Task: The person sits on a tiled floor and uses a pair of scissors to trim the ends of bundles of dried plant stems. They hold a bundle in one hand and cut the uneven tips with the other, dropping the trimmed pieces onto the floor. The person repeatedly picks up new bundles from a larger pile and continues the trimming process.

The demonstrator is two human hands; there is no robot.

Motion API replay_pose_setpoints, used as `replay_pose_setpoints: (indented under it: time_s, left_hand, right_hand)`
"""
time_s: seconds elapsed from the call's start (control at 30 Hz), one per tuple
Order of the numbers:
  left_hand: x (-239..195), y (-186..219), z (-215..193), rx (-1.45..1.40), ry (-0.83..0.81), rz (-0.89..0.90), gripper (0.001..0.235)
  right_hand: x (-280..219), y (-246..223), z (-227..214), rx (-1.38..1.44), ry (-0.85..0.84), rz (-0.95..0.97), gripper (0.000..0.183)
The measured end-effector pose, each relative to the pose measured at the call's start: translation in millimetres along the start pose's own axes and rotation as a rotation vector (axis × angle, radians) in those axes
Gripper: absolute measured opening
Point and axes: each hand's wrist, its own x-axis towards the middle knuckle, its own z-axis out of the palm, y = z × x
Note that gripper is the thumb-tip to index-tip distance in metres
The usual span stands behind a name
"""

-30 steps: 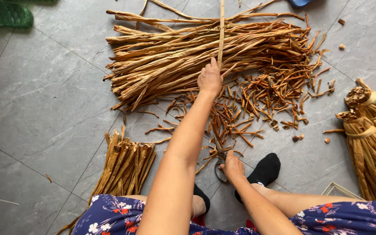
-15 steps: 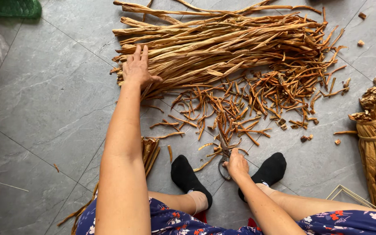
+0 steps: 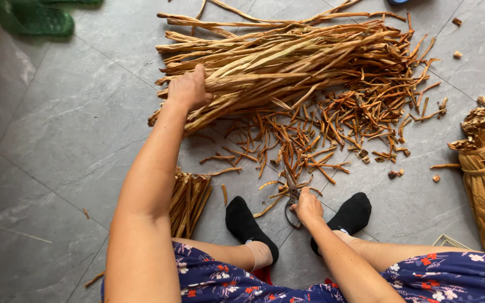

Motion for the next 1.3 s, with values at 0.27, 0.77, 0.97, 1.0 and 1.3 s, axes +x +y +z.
replay_pose_setpoints:
  time_s: [0.27,0.77,0.97,1.0,1.3]
  left_hand:
    - [-60.8,54.3,-101.7,-0.234,0.177,0.019,0.034]
    - [-180.4,60.7,-71.3,-2.228,-0.032,0.047,0.023]
    - [-218.4,74.5,40.3,-1.968,-0.287,-0.371,0.026]
    - [-225.0,76.5,50.8,-2.053,-0.273,-0.389,0.028]
    - [-284.0,165.4,127.2,-1.921,-0.431,-0.268,0.04]
  right_hand:
    - [6.7,6.2,4.8,-0.02,0.009,-0.024,0.07]
    - [18.2,5.3,-22.3,-0.01,-0.054,-0.077,0.045]
    - [15.2,-32.2,-40.3,0.913,-0.388,-0.317,0.047]
    - [2.1,-41.1,-45.2,0.948,-0.433,-0.331,0.046]
    - [-44.4,-72.4,-58.0,1.319,-0.58,-0.44,0.048]
